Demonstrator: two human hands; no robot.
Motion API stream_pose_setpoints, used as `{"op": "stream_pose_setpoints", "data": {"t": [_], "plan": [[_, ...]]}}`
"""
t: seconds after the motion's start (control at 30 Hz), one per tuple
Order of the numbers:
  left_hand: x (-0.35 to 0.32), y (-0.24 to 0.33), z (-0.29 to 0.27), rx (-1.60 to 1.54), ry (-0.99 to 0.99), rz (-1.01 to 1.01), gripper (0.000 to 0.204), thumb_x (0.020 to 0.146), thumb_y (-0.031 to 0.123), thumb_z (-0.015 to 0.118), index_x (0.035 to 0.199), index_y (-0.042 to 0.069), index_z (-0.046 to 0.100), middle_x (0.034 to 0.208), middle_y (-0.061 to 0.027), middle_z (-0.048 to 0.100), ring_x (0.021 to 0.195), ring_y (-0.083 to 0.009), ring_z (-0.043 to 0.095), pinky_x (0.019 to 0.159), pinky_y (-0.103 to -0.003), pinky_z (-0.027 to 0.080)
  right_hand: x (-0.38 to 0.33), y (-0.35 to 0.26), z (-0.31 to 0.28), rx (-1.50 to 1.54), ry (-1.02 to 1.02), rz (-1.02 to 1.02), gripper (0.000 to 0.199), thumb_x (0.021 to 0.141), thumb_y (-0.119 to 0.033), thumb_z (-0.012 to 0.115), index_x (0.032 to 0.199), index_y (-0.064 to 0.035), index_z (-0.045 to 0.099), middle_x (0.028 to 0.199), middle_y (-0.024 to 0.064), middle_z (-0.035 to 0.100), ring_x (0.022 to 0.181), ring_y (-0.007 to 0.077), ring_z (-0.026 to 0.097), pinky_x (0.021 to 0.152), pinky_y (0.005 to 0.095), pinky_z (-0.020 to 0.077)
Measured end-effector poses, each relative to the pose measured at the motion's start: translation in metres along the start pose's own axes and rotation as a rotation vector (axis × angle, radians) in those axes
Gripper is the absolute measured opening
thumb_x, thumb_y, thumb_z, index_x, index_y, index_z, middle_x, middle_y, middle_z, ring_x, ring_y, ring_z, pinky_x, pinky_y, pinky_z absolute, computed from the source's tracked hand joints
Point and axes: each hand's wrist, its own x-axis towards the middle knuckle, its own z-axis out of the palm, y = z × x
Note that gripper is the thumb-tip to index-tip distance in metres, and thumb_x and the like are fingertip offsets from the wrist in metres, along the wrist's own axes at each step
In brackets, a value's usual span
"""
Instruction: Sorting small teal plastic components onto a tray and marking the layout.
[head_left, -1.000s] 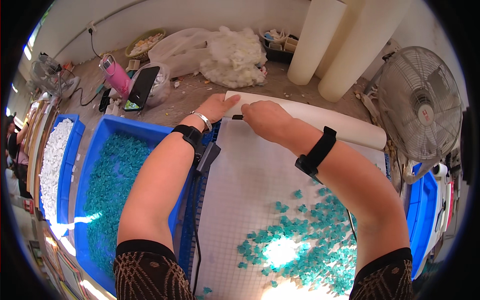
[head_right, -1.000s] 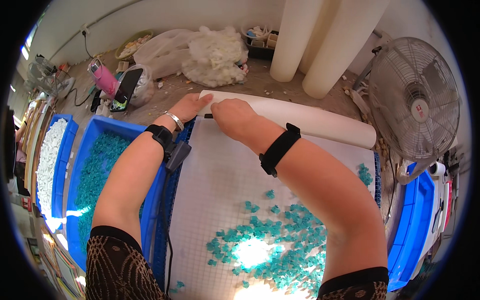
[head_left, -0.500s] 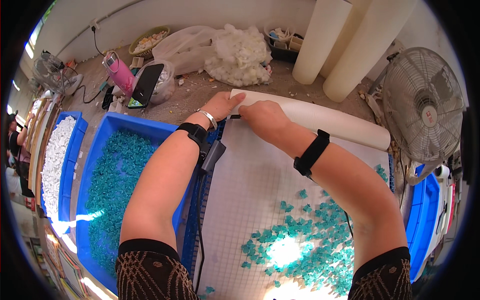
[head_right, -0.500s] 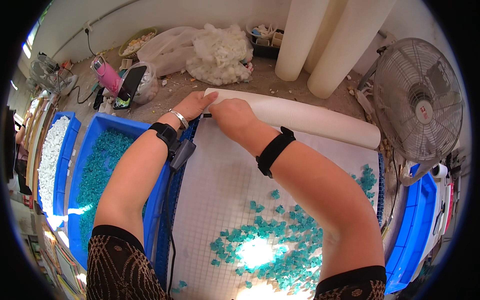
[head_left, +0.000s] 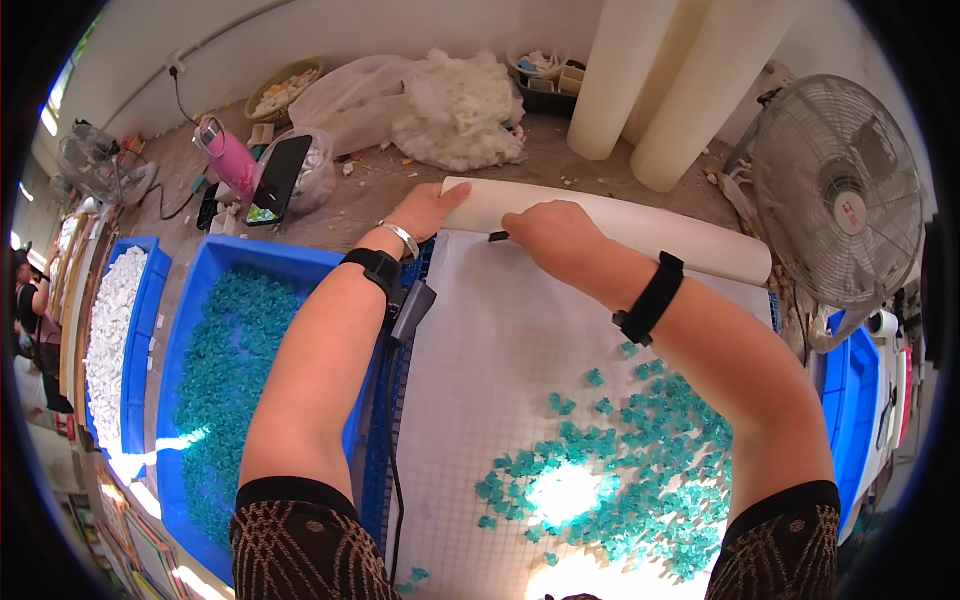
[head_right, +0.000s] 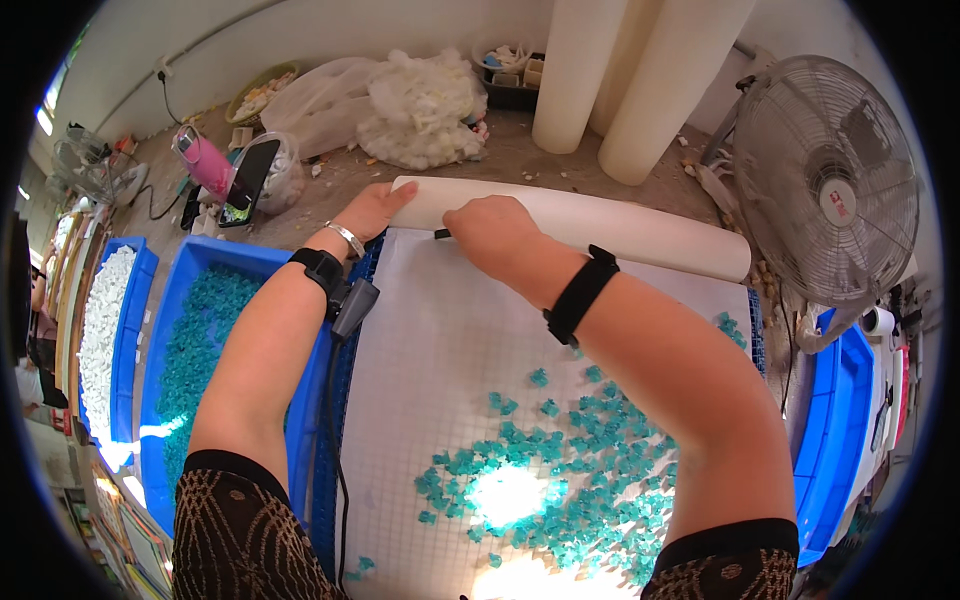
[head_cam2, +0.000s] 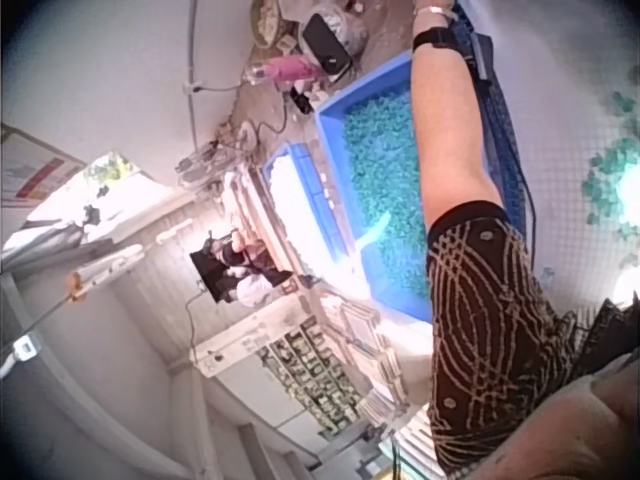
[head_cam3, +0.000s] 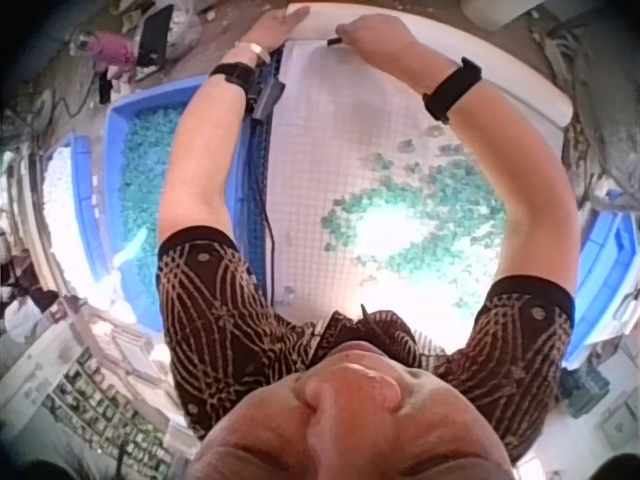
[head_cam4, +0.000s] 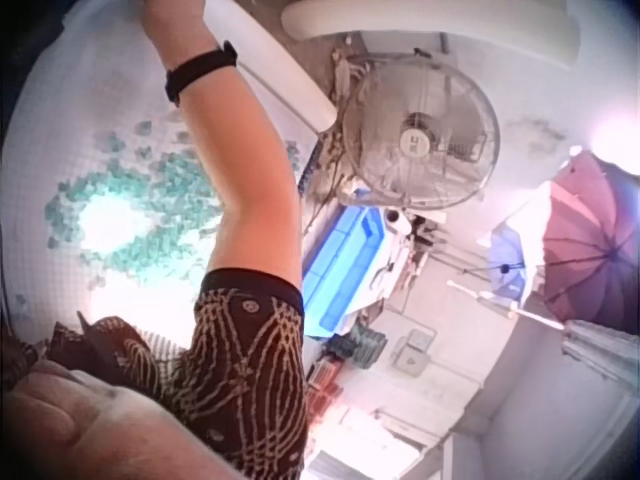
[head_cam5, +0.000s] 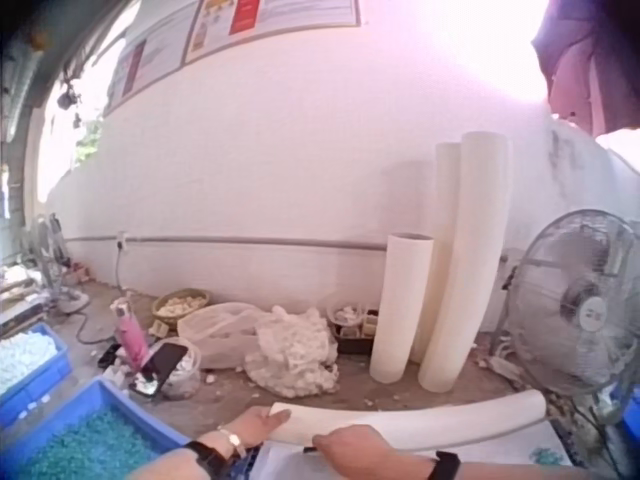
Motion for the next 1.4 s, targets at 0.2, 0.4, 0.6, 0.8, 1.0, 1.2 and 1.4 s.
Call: {"op": "stream_pose_setpoints", "data": {"t": [0.2,0.4,0.6,0.8,1.0,1.2,1.4], "plan": [[-0.003,0.001,0.000,0.009,0.049,0.027,0.055,0.086,0.049,0.053,0.100,-0.003,0.062,0.095,-0.0079,0.063,0.084,-0.0135,0.054,0.080,-0.027,0.042,-0.029,0.020,-0.007,-0.019,-0.036,0.030,0.008,0.078,-0.007,0.051,0.079,-0.0050,0.058,0.073,0.0132,0.062,0.074,0.0317,0.060,0.064,0.0418,0.0460],[-0.009,0.010,0.001,0.072,0.036,-0.012,0.052,0.089,0.046,0.050,0.102,-0.003,0.060,0.096,-0.0057,0.062,0.085,-0.0106,0.053,0.079,-0.024,0.042,-0.063,0.046,-0.013,-0.053,-0.091,0.072,0.007,0.081,-0.012,0.051,0.083,-0.0066,0.056,0.073,0.0109,0.061,0.076,0.0298,0.060,0.066,0.0403,0.0457],[-0.005,0.005,-0.001,0.099,0.059,0.013,0.055,0.088,0.049,0.050,0.100,-0.004,0.060,0.094,-0.0058,0.062,0.084,-0.0115,0.053,0.079,-0.025,0.041,-0.096,0.070,-0.018,-0.084,-0.092,0.100,0.007,0.083,-0.014,0.051,0.085,-0.0087,0.055,0.075,0.0089,0.059,0.077,0.0284,0.059,0.067,0.0396,0.0452],[-0.003,0.000,-0.004,0.151,0.092,0.027,0.059,0.086,0.052,0.050,0.100,-0.005,0.061,0.092,-0.0059,0.062,0.082,-0.0115,0.052,0.078,-0.025,0.041,-0.128,0.096,-0.021,-0.084,-0.099,0.137,0.008,0.084,-0.016,0.051,0.087,-0.0099,0.054,0.074,0.0085,0.059,0.076,0.0289,0.059,0.066,0.0395,0.0452],[-0.005,0.004,-0.002,0.164,0.081,0.032,0.057,0.087,0.050,0.050,0.101,-0.004,0.060,0.092,-0.0051,0.062,0.082,-0.0107,0.052,0.078,-0.025,0.041,-0.173,0.129,-0.029,-0.122,-0.163,0.199,0.008,0.085,-0.016,0.051,0.089,-0.0100,0.054,0.074,0.0089,0.059,0.077,0.0291,0.059,0.066,0.0393,0.0454],[-0.004,0.000,-0.007,0.202,0.098,0.028,0.058,0.087,0.051,0.049,0.101,-0.004,0.059,0.093,-0.0053,0.062,0.084,-0.0112,0.052,0.079,-0.025,0.041,-0.219,0.162,-0.034,-0.231,-0.196,0.233,0.009,0.083,-0.011,0.051,0.091,-0.0100,0.053,0.077,0.0087,0.057,0.075,0.0293,0.059,0.064,0.0382,0.0472],[-0.003,-0.001,-0.014,0.291,0.085,0.060,0.059,0.087,0.052,0.048,0.101,-0.004,0.059,0.094,-0.0065,0.062,0.085,-0.0127,0.052,0.080,-0.026,0.040,-0.269,0.190,-0.043,-0.243,-0.220,0.369,0.012,0.082,-0.010,0.049,0.094,-0.0115,0.052,0.080,0.0100,0.057,0.077,0.0310,0.059,0.066,0.0388,0.0473]]}}
